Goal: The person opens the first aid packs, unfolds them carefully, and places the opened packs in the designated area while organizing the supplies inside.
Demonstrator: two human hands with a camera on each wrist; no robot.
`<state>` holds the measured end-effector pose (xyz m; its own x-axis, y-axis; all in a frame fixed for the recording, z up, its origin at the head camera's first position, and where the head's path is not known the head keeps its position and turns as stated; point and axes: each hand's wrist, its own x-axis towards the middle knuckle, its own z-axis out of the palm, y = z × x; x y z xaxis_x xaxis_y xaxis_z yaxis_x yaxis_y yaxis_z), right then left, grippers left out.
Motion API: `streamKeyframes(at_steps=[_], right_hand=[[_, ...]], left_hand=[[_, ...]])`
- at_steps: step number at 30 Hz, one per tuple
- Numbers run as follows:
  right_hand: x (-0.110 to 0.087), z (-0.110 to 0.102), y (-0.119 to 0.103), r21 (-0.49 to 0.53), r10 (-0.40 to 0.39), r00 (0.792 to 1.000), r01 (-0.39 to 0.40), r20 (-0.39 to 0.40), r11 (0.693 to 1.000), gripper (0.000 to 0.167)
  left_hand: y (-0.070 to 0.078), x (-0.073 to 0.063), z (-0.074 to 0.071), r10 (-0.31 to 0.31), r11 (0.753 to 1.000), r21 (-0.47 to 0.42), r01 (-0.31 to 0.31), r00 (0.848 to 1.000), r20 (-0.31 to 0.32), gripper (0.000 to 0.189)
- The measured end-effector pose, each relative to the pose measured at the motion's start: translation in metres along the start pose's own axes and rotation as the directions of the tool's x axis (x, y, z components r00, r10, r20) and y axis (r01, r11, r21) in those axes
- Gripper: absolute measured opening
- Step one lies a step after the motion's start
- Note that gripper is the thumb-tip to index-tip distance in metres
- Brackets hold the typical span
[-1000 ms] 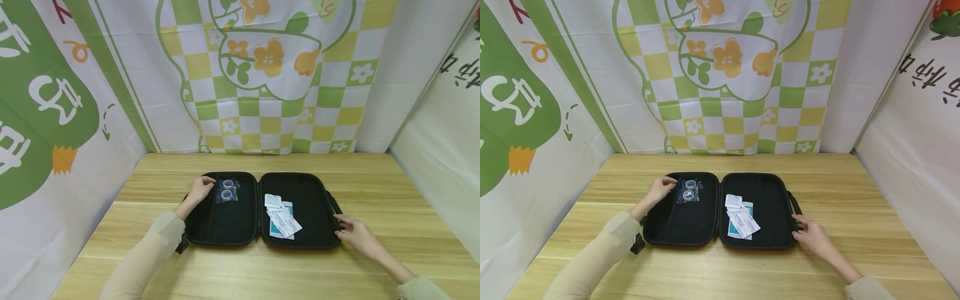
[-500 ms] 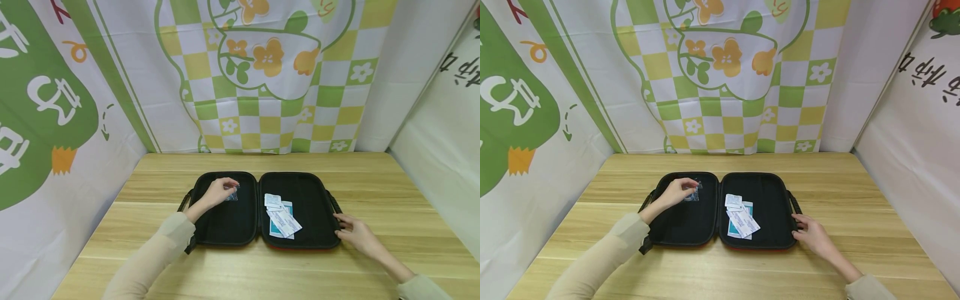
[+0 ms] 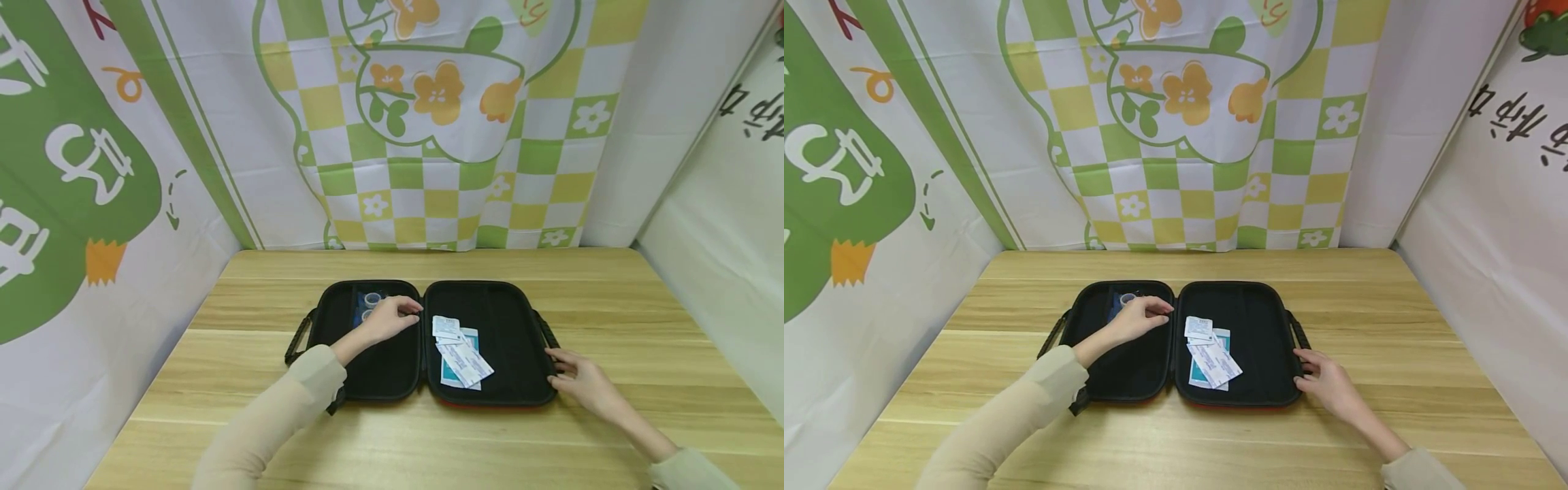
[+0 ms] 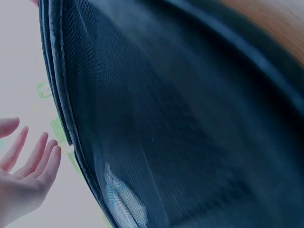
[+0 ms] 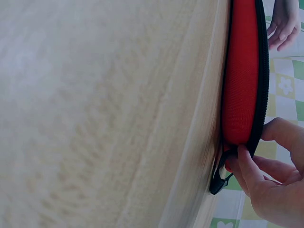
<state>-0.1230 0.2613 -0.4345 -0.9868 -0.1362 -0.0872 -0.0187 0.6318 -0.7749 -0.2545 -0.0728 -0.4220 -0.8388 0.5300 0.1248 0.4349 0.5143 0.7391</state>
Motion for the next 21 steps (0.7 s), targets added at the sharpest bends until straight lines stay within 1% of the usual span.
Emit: streamKeyframes(at_steps=[3, 7, 12, 17, 21], right_hand=[[0.0, 0.0, 0.0, -0.011, -0.002, 1.0, 0.002, -0.006, 1.0, 0.052], [0.0, 0.001, 0.001, -0.03, -0.014, 1.0, 0.013, -0.021, 0.999, 0.052], [0.0, 0.001, 0.002, -0.027, -0.016, 1.0, 0.016, -0.022, 1.0, 0.052], [0.0, 0.001, 0.001, -0.016, -0.017, 1.0, 0.017, -0.021, 1.0, 0.052], [0.0, 0.0, 0.001, -0.004, -0.015, 1.0, 0.015, -0.011, 1.0, 0.053]], left_hand=[[0.003, 0.004, 0.007, 0.044, 0.999, 0.026, -0.045, 0.999, 0.018, 0.02], [0.006, 0.007, 0.015, 0.086, 0.993, 0.071, -0.09, 0.995, 0.049, 0.021], [0.013, 0.007, 0.019, 0.108, 0.981, 0.15, -0.121, 0.99, 0.091, 0.023], [0.017, 0.009, 0.021, 0.115, 0.953, 0.261, -0.151, 0.982, 0.149, 0.025], [0.019, 0.014, 0.023, 0.079, 0.915, 0.374, -0.151, 0.976, 0.202, 0.026]])
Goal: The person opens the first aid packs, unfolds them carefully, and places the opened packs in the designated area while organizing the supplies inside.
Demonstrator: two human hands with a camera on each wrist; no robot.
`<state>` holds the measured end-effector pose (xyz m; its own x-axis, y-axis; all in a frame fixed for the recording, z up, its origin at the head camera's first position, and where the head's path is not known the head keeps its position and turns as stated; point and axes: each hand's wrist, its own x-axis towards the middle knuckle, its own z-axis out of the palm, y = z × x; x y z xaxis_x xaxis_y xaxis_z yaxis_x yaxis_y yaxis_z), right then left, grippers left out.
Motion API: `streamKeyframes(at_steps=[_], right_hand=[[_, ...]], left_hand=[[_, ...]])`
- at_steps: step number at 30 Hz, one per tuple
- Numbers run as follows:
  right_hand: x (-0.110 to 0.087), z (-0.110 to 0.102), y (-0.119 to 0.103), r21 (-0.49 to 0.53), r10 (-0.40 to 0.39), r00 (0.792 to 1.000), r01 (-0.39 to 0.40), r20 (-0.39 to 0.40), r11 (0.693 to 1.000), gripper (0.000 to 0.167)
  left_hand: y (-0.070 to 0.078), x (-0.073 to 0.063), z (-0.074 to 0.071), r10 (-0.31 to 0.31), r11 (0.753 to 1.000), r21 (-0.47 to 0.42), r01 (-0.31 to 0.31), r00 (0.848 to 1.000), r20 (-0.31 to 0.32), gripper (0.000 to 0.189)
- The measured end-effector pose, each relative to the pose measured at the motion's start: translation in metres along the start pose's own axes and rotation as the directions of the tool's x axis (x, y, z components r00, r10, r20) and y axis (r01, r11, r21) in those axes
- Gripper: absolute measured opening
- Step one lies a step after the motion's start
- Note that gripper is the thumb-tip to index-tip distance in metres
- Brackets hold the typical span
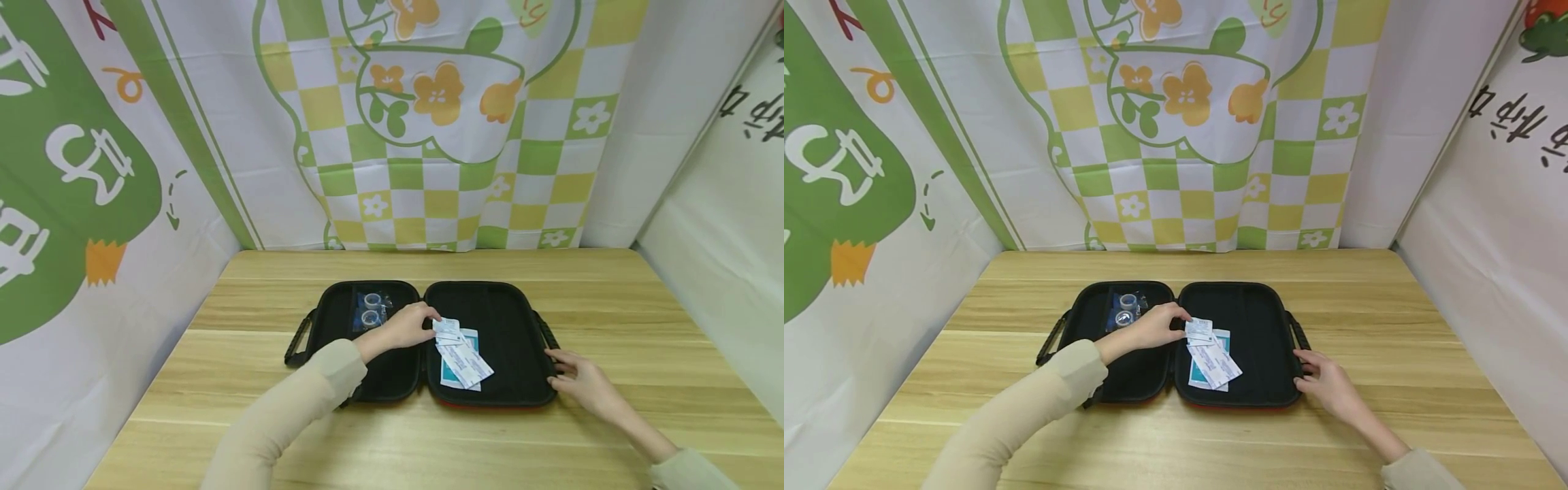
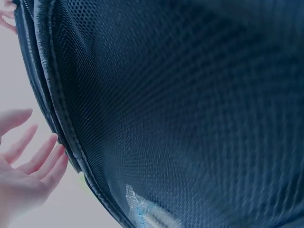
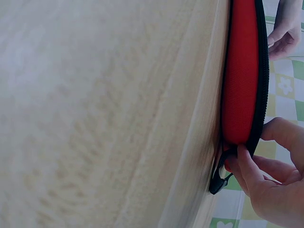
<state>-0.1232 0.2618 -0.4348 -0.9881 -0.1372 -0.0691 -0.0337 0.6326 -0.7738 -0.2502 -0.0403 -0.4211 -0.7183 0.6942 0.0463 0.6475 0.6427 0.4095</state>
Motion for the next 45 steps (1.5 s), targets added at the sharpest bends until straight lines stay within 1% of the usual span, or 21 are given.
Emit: streamKeyframes(at_steps=[2, 4, 11, 14, 22, 30, 34, 36, 40, 43, 45], right_hand=[[0.0, -0.001, 0.0, 0.006, 0.001, 1.0, -0.001, 0.006, 1.0, 0.053], [0.0, -0.001, -0.001, 0.012, 0.003, 1.0, -0.003, 0.008, 1.0, 0.053], [0.0, 0.0, 0.0, -0.01, -0.007, 1.0, 0.007, -0.002, 1.0, 0.052], [0.0, 0.0, 0.001, -0.022, -0.011, 1.0, 0.011, -0.005, 1.0, 0.052], [-0.001, 0.001, 0.001, -0.027, 0.003, 1.0, -0.003, -0.002, 1.0, 0.053], [-0.001, 0.0, -0.001, -0.036, -0.004, 1.0, 0.004, -0.002, 0.999, 0.052], [-0.001, 0.0, 0.0, -0.038, -0.005, 1.0, 0.005, -0.004, 0.999, 0.052], [-0.001, 0.0, 0.0, -0.038, -0.003, 1.0, 0.003, -0.003, 0.999, 0.052], [-0.001, 0.0, -0.001, -0.031, 0.002, 1.0, -0.002, 0.005, 1.0, 0.052], [-0.001, 0.0, 0.0, -0.031, 0.005, 1.0, -0.004, 0.006, 1.0, 0.053], [-0.001, 0.0, 0.0, -0.032, 0.007, 1.0, -0.006, 0.005, 0.999, 0.053]], left_hand=[[0.001, 0.003, 0.0, -0.006, 0.999, 0.046, 0.005, 1.0, 0.024, 0.027], [0.002, 0.005, 0.0, 0.001, 0.998, 0.069, -0.004, 0.999, 0.04, 0.028], [0.001, 0.014, 0.005, 0.01, 0.995, 0.1, -0.02, 0.995, 0.094, 0.031], [0.0, 0.017, 0.007, 0.007, 0.993, 0.116, -0.019, 0.995, 0.103, 0.032], [-0.002, 0.021, 0.007, -0.025, 0.994, 0.105, 0.013, 0.993, 0.113, 0.034], [-0.004, 0.026, 0.013, -0.054, 0.986, 0.164, 0.033, 0.99, 0.128, 0.042], [-0.004, 0.027, 0.014, -0.056, 0.983, 0.179, 0.032, 0.99, 0.129, 0.04], [-0.005, 0.027, 0.014, -0.056, 0.985, 0.167, 0.034, 0.99, 0.129, 0.038], [-0.007, 0.027, 0.011, -0.047, 0.995, 0.096, 0.036, 0.991, 0.123, 0.029], [-0.008, 0.027, 0.008, -0.031, 0.999, 0.025, 0.029, 0.995, 0.091, 0.022], [-0.009, 0.027, 0.007, -0.021, 1.0, -0.019, 0.022, 0.998, 0.057, 0.019]])
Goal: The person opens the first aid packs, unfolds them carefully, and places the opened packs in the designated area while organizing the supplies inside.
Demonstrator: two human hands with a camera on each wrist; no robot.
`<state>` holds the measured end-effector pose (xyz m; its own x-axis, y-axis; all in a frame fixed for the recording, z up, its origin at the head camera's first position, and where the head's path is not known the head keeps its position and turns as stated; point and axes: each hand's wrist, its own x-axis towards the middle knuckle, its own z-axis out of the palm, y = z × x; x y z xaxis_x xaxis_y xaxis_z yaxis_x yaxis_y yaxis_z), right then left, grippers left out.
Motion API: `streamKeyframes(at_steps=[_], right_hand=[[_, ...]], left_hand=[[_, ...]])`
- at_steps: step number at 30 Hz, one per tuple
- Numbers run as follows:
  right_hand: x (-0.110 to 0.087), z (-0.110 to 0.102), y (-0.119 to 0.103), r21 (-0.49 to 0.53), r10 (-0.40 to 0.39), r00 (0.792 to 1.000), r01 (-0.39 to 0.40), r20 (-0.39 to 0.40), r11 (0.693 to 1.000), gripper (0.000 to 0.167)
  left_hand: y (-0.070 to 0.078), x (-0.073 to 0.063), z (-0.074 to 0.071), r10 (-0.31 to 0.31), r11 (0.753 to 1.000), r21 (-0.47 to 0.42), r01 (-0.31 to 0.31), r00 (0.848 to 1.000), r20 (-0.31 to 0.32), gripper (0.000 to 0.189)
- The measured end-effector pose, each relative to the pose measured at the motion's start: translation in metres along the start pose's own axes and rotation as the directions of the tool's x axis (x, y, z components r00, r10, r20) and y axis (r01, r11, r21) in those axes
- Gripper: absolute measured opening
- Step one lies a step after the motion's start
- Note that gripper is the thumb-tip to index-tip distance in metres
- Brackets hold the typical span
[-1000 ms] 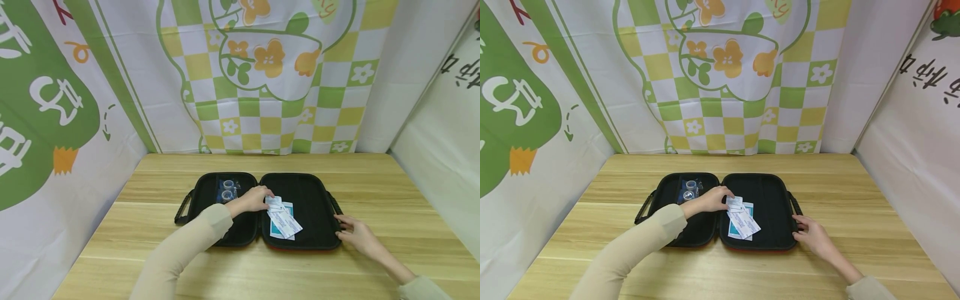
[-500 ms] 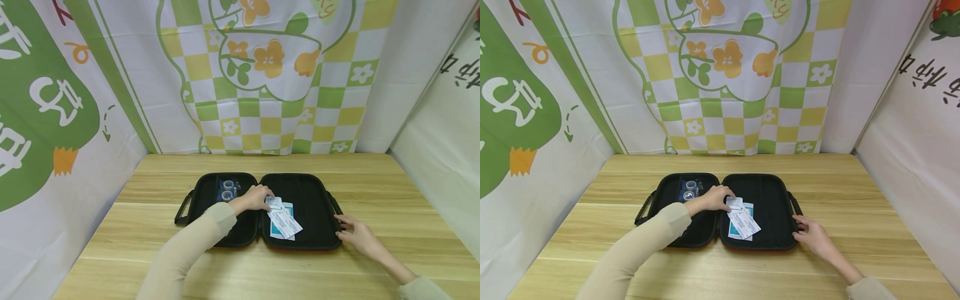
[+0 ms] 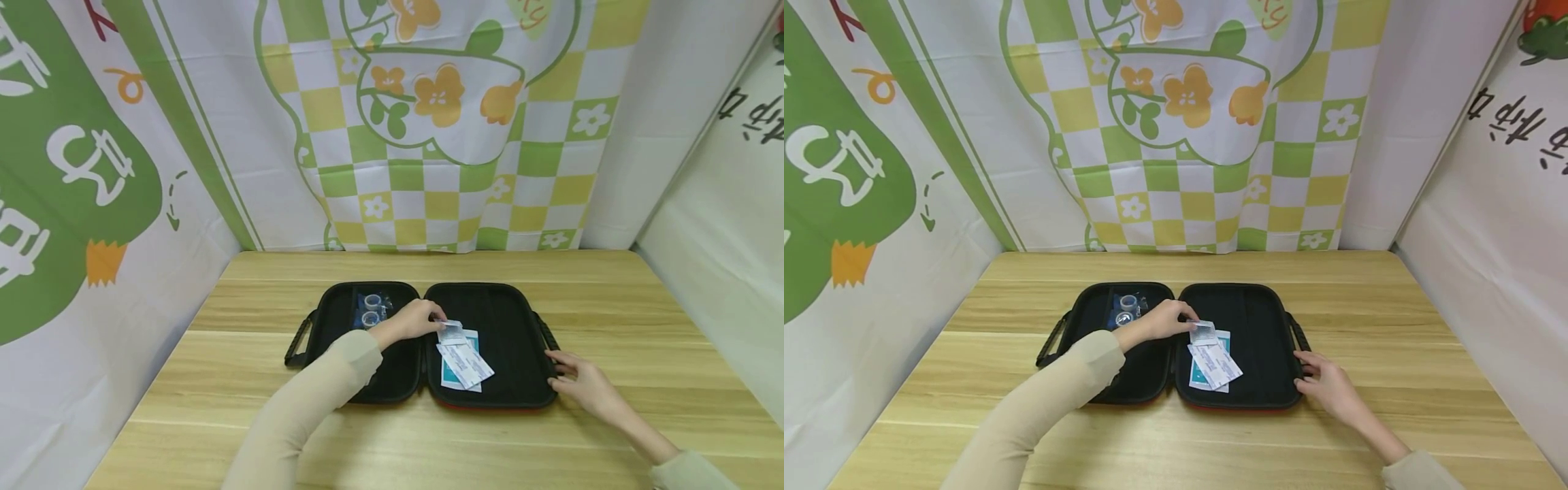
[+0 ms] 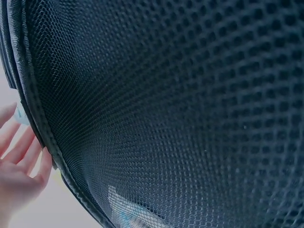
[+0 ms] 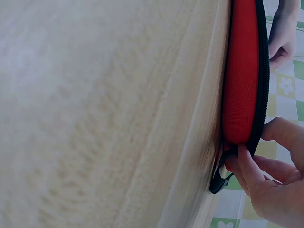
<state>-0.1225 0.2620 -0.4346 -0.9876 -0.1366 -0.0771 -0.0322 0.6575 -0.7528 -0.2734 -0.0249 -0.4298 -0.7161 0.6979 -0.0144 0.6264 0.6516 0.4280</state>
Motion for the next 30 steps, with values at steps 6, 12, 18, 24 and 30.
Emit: streamKeyframes(at_steps=[6, 12, 18, 24, 30], right_hand=[[0.0, 0.0, 0.0, 0.005, 0.002, 1.0, -0.002, 0.004, 1.0, 0.053], [0.0, 0.0, 0.0, 0.0, -0.009, 1.0, 0.009, -0.009, 1.0, 0.052], [0.001, 0.001, -0.001, -0.004, -0.019, 1.0, 0.019, -0.016, 1.0, 0.052], [0.0, 0.002, -0.001, -0.002, -0.019, 1.0, 0.019, -0.017, 1.0, 0.052], [0.0, 0.001, 0.0, -0.005, -0.023, 0.999, 0.023, -0.023, 1.0, 0.051]], left_hand=[[-0.001, 0.0, -0.002, -0.003, 0.997, -0.076, -0.007, 0.993, -0.12, 0.013], [-0.004, -0.002, -0.003, -0.005, 0.995, -0.096, -0.02, 0.968, -0.251, 0.011], [-0.006, -0.004, -0.007, -0.06, 0.975, -0.224, -0.013, 0.947, -0.316, 0.012], [-0.005, -0.011, -0.014, -0.116, 0.945, -0.327, 0.006, 0.941, -0.319, 0.011], [-0.007, -0.019, -0.02, -0.172, 0.908, -0.418, 0.028, 0.935, -0.311, 0.011]])
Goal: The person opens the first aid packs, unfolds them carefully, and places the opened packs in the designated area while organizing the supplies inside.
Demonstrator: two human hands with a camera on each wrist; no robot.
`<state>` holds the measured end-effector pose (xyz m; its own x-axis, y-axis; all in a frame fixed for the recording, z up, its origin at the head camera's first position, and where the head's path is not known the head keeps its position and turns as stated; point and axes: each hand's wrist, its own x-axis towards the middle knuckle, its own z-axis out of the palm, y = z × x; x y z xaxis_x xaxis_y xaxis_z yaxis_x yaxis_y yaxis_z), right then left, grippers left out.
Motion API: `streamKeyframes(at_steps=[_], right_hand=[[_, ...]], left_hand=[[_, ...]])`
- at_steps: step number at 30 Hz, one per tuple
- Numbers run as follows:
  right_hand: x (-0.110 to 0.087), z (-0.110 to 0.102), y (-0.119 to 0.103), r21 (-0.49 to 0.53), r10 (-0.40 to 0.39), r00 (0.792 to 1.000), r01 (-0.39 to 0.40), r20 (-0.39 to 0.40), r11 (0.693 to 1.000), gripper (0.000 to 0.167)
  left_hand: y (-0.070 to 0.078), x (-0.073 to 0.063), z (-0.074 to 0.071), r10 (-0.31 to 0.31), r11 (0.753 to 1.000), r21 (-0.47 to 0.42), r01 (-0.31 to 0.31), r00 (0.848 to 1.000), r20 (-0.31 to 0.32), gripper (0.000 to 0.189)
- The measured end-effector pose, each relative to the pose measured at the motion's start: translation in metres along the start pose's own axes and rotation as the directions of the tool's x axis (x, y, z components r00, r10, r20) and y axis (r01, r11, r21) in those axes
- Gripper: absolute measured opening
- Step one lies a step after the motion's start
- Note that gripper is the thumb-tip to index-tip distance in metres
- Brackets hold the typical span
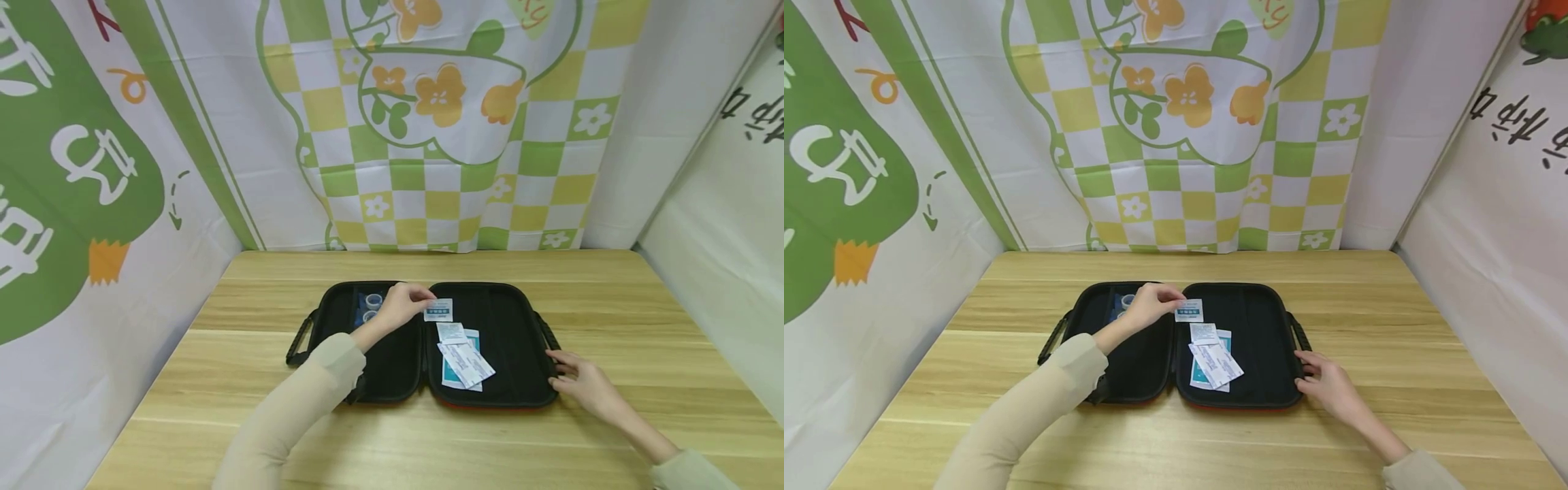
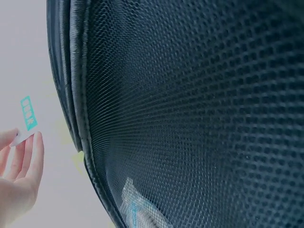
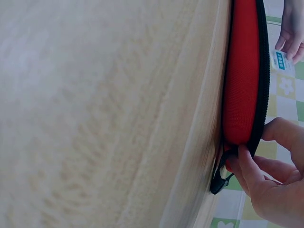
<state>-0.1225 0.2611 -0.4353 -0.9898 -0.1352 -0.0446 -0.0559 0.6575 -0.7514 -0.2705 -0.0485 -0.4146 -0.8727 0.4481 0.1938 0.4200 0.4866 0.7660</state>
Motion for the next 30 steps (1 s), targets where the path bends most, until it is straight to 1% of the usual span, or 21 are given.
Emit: streamKeyframes(at_steps=[4, 9, 13, 17, 23, 30], right_hand=[[0.0, 0.0, 0.001, -0.003, 0.007, 1.0, -0.007, 0.008, 1.0, 0.052], [0.0, -0.001, 0.002, -0.001, 0.022, 1.0, -0.022, 0.02, 1.0, 0.053], [0.0, -0.001, 0.002, 0.005, 0.034, 0.999, -0.034, 0.029, 0.999, 0.054], [0.0, -0.001, 0.002, -0.001, 0.028, 0.999, -0.028, 0.019, 1.0, 0.053], [0.0, -0.001, 0.002, -0.024, 0.018, 1.0, -0.018, -0.001, 1.0, 0.052], [0.0, -0.001, 0.001, -0.016, 0.028, 1.0, -0.028, 0.014, 0.999, 0.053]], left_hand=[[0.0, -0.003, -0.006, -0.028, 0.996, -0.085, 0.028, 1.0, -0.002, 0.012], [-0.001, -0.008, -0.014, -0.062, 0.981, -0.184, 0.062, 0.998, 0.006, 0.013], [-0.002, -0.013, -0.022, -0.101, 0.969, -0.225, 0.101, 0.995, 0.012, 0.014], [-0.003, -0.019, -0.031, -0.127, 0.963, -0.239, 0.125, 0.992, 0.007, 0.015], [-0.009, -0.026, -0.046, -0.156, 0.965, -0.214, 0.149, 0.988, -0.017, 0.015], [-0.02, -0.038, -0.062, -0.176, 0.964, -0.209, 0.165, 0.984, -0.034, 0.016]])
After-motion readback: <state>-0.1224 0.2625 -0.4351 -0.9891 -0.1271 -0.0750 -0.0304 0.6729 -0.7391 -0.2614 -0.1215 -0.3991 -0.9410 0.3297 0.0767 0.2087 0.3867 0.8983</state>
